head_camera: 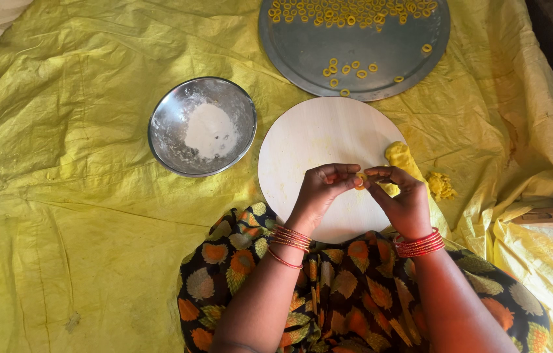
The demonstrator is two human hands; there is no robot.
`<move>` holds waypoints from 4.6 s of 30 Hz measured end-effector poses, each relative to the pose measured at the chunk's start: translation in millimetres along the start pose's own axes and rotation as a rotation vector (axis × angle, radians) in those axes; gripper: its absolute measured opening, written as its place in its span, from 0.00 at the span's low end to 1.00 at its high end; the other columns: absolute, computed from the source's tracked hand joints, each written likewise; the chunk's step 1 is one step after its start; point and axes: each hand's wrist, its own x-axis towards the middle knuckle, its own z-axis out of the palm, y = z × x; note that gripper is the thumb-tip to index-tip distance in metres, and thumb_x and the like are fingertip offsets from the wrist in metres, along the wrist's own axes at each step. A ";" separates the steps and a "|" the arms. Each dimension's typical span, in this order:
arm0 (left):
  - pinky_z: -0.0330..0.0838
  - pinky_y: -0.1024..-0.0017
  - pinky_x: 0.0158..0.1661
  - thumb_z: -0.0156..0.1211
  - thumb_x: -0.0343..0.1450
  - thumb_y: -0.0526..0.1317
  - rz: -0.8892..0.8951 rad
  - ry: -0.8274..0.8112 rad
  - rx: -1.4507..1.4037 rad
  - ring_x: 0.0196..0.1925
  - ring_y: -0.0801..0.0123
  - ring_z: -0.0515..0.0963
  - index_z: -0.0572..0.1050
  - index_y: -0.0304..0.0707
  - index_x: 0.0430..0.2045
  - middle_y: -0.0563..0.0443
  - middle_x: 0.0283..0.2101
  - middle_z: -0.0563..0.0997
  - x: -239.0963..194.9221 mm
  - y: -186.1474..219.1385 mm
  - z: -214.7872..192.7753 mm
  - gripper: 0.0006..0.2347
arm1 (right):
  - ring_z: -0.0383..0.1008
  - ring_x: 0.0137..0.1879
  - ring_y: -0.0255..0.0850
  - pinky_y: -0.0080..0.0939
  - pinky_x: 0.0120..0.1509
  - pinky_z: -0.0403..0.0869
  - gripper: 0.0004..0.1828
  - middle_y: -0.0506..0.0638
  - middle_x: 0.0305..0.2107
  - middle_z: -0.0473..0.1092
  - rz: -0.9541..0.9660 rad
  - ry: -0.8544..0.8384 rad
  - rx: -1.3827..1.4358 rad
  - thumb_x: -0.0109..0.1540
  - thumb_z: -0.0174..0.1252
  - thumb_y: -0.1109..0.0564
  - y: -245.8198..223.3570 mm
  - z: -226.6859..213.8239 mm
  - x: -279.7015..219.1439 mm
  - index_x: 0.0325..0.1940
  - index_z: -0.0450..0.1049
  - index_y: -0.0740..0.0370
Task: The person rolls small pieces of yellow dough into thin ropes and forms them into rings, placing the finished rings onto a metal tray. The person works by hand on a wooden board over a yellow tarp, with a bowl of white powder nearby.
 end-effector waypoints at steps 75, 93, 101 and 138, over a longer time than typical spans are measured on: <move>0.68 0.66 0.45 0.55 0.73 0.63 -0.063 0.509 -0.509 0.41 0.68 0.72 0.64 0.43 0.56 0.54 0.49 0.69 204.2 -80.7 -61.2 0.27 | 0.78 0.44 0.40 0.40 0.52 0.76 0.08 0.53 0.42 0.77 0.349 0.307 0.927 0.69 0.54 0.61 30.3 -59.5 30.5 0.51 0.74 0.66; 0.55 0.57 0.65 0.64 0.68 0.50 -0.170 0.423 -0.225 0.68 0.55 0.61 0.48 0.48 0.74 0.49 0.72 0.59 90.3 -15.0 -42.2 0.40 | 0.77 0.41 0.39 0.38 0.48 0.75 0.09 0.51 0.41 0.77 0.313 0.489 0.810 0.68 0.58 0.59 67.9 -86.5 38.0 0.52 0.76 0.64; 0.58 0.60 0.62 0.62 0.68 0.48 -0.136 0.380 -0.331 0.66 0.57 0.64 0.55 0.47 0.71 0.50 0.70 0.65 11.5 -5.2 -38.3 0.34 | 0.80 0.50 0.47 0.45 0.57 0.76 0.16 0.54 0.46 0.79 0.108 0.168 -0.202 0.63 0.60 0.58 167.7 -44.2 45.0 0.55 0.80 0.60; 0.76 0.58 0.48 0.74 0.60 0.46 -0.348 -0.034 0.036 0.59 0.60 0.74 0.54 0.51 0.70 0.45 0.63 0.69 22.3 -73.0 -7.3 0.43 | 0.80 0.41 0.40 0.39 0.49 0.80 0.18 0.56 0.37 0.78 0.472 -0.326 0.488 0.60 0.63 0.63 126.3 -26.3 18.2 0.51 0.74 0.78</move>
